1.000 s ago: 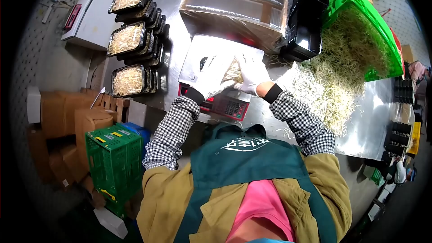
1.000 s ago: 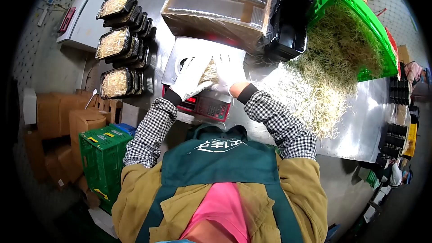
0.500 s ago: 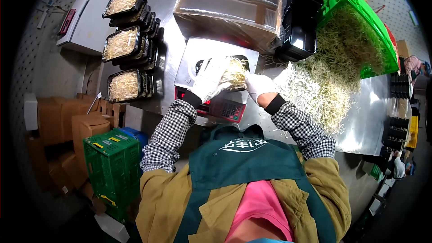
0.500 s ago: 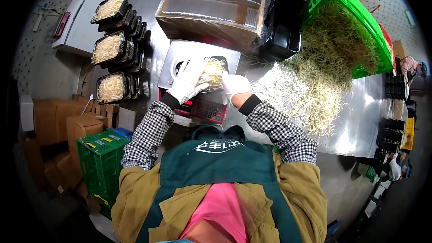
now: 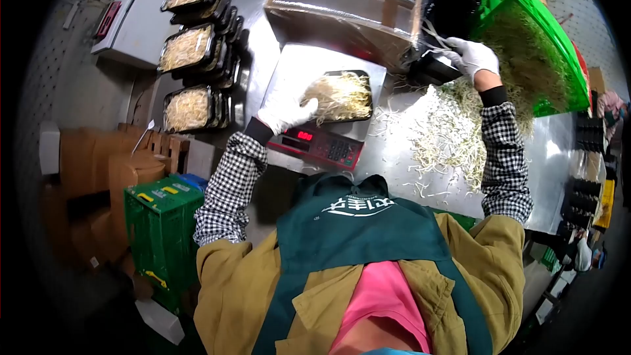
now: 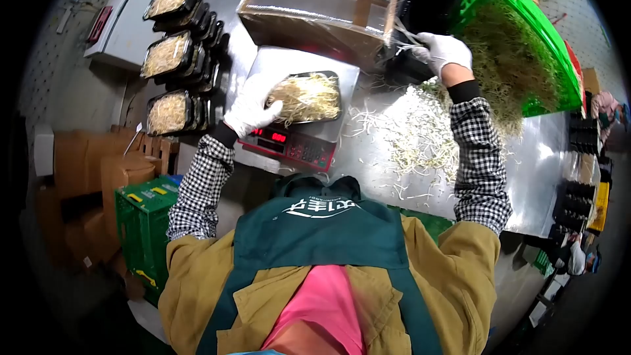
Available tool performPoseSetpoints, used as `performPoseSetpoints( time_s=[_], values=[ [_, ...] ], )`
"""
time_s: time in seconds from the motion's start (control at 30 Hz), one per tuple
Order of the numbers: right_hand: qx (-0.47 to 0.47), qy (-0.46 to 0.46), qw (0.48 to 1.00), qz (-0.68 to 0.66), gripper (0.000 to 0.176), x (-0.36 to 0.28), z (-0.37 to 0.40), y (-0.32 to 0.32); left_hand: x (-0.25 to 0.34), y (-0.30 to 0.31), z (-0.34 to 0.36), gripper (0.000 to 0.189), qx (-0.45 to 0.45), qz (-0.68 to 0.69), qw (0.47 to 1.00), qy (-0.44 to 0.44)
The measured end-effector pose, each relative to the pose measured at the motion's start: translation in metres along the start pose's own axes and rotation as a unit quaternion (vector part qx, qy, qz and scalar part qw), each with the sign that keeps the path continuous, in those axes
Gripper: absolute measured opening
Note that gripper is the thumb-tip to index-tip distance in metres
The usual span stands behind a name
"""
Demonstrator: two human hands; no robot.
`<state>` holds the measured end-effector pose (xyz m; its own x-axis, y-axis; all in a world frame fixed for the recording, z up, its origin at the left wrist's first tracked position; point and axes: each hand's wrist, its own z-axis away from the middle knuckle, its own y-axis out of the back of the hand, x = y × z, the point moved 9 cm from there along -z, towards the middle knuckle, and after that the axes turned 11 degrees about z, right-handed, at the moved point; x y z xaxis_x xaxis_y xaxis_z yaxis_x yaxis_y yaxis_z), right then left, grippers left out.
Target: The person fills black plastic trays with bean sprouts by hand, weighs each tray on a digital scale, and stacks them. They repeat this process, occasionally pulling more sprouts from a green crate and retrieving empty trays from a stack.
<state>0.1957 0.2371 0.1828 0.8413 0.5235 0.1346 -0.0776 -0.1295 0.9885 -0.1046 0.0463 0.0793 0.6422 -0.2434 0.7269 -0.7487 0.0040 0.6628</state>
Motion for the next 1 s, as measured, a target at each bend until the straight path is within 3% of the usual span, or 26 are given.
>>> performPoseSetpoints(
  time_s=[0.03, 0.1, 0.17, 0.23, 0.3, 0.33, 0.43, 0.47, 0.5, 0.57, 0.63, 0.7, 0.73, 0.77, 0.83, 0.93, 1.0],
  values=[
    [-0.038, -0.036, 0.993, 0.108, 0.035, 0.001, -0.003, -0.002, -0.007, 0.013, 0.0, 0.054, 0.021, 0.021, 0.999, 0.032],
    [-0.026, 0.0, 0.997, 0.079, 0.042, -0.027, -0.009, -0.017, -0.008, 0.029, -0.001, 0.047, 0.058, -0.011, 0.998, 0.034],
    [-0.02, 0.056, 0.997, -0.055, 0.046, -0.086, -0.006, -0.038, -0.011, 0.022, -0.004, 0.059, 0.043, -0.011, 0.997, 0.055],
    [0.076, 0.139, 0.975, -0.155, 0.051, -0.148, -0.001, -0.071, -0.01, -0.006, -0.003, 0.09, -0.004, 0.0, 0.996, 0.089],
    [0.07, 0.166, 0.955, -0.234, 0.052, -0.196, 0.005, -0.105, -0.021, -0.041, 0.004, 0.103, 0.038, -0.128, 0.991, 0.023],
    [0.045, 0.15, 0.966, -0.204, 0.051, -0.212, 0.014, -0.114, -0.023, -0.049, 0.003, 0.109, 0.017, -0.095, 0.994, 0.056],
    [0.04, 0.18, 0.964, -0.192, 0.049, -0.248, 0.039, -0.123, -0.032, -0.063, 0.002, 0.103, 0.003, -0.015, 0.999, 0.033],
    [0.138, 0.198, 0.958, -0.158, 0.045, -0.254, 0.055, -0.128, -0.027, -0.063, 0.003, 0.097, 0.023, -0.014, 0.999, -0.028],
    [0.103, 0.186, 0.959, -0.185, 0.043, -0.256, 0.053, -0.129, -0.012, -0.058, 0.004, 0.089, 0.034, -0.037, 0.995, -0.083],
    [0.083, 0.219, 0.954, -0.189, 0.043, -0.251, 0.05, -0.121, -0.016, -0.063, 0.005, 0.086, 0.015, -0.055, 0.996, -0.069],
    [-0.131, 0.24, 0.949, -0.159, 0.049, -0.245, 0.035, -0.102, -0.01, -0.063, -0.001, 0.085, 0.0, -0.065, 0.997, -0.042],
    [0.066, 0.29, 0.933, -0.202, 0.059, -0.223, 0.036, -0.07, -0.002, -0.061, -0.008, 0.084, -0.017, -0.106, 0.994, -0.036],
    [0.033, 0.29, 0.942, -0.164, 0.068, -0.216, 0.034, -0.073, 0.002, -0.063, -0.009, 0.084, -0.024, -0.139, 0.989, -0.039],
    [-0.048, 0.258, 0.959, -0.109, 0.059, -0.206, 0.031, -0.086, 0.004, -0.065, -0.009, 0.084, -0.032, -0.172, 0.984, -0.041],
    [0.006, 0.266, 0.96, -0.087, 0.061, -0.205, 0.027, -0.087, 0.003, -0.068, -0.009, 0.083, -0.044, -0.192, 0.98, -0.037],
    [-0.123, 0.174, 0.975, -0.058, 0.033, -0.205, 0.022, -0.099, 0.003, -0.069, -0.008, 0.082, -0.05, -0.204, 0.977, -0.035],
    [-0.092, 0.205, 0.974, -0.035, 0.027, -0.205, 0.023, -0.11, 0.0, -0.07, -0.006, 0.082, -0.045, -0.195, 0.979, -0.044]
  ],
)
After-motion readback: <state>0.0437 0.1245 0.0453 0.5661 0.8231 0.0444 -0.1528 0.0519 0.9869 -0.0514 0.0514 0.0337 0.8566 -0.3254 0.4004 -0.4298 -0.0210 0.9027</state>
